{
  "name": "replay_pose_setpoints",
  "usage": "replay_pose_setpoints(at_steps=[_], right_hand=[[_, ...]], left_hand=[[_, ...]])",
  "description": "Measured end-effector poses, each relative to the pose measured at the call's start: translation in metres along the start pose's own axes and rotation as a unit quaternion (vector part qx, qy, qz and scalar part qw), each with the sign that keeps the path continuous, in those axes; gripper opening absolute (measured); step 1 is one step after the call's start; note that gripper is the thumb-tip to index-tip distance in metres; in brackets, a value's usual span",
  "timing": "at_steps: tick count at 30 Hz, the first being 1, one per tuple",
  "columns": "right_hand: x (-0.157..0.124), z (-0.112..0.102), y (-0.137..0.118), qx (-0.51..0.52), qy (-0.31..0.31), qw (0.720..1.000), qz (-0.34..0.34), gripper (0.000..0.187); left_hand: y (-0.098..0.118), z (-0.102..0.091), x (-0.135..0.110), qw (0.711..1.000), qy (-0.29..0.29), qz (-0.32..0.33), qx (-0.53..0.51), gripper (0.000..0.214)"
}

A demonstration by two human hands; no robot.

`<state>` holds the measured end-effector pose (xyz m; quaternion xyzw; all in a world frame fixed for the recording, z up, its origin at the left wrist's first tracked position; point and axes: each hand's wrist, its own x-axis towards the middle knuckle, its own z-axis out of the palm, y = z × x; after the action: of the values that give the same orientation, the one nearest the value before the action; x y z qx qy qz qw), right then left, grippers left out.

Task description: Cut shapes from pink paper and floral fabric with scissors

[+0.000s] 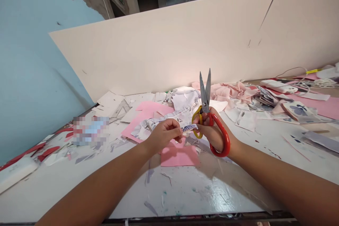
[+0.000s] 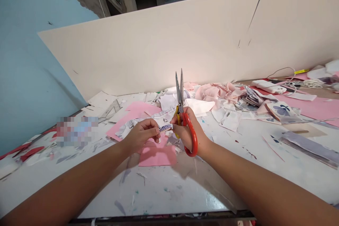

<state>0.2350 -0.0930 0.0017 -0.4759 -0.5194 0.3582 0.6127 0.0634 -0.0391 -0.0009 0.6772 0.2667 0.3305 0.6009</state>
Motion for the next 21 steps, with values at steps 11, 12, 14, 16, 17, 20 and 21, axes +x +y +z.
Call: replay_pose_setpoints(at_steps=[11,12,14,16,17,20,21], right_hand=[[0.002,-0.002,0.007,0.129,-0.111,0.982,0.078,0.018],[0.002,-0.002,0.008,0.109,-0.122,0.983,0.079,0.02],[0.002,-0.003,0.011,0.063,-0.133,0.987,0.058,0.024],[0.001,-0.004,0.013,0.024,-0.128,0.991,0.035,0.03],[0.001,-0.005,0.014,0.012,-0.12,0.992,0.028,0.033],[0.0,-0.005,0.012,-0.01,-0.1,0.995,0.028,0.033],[0.0,-0.005,0.011,-0.018,-0.101,0.994,0.03,0.031]], left_hand=[[0.003,0.005,-0.006,0.992,0.052,0.033,0.106,0.008],[0.003,0.006,-0.007,0.991,0.054,0.033,0.119,0.008],[0.004,0.007,-0.008,0.987,0.055,0.032,0.148,0.008],[0.003,0.008,-0.008,0.984,0.054,0.034,0.168,0.009],[0.002,0.008,-0.008,0.983,0.052,0.036,0.173,0.009],[0.0,0.008,-0.007,0.98,0.053,0.047,0.184,0.01],[-0.001,0.008,-0.007,0.979,0.056,0.05,0.191,0.009]])
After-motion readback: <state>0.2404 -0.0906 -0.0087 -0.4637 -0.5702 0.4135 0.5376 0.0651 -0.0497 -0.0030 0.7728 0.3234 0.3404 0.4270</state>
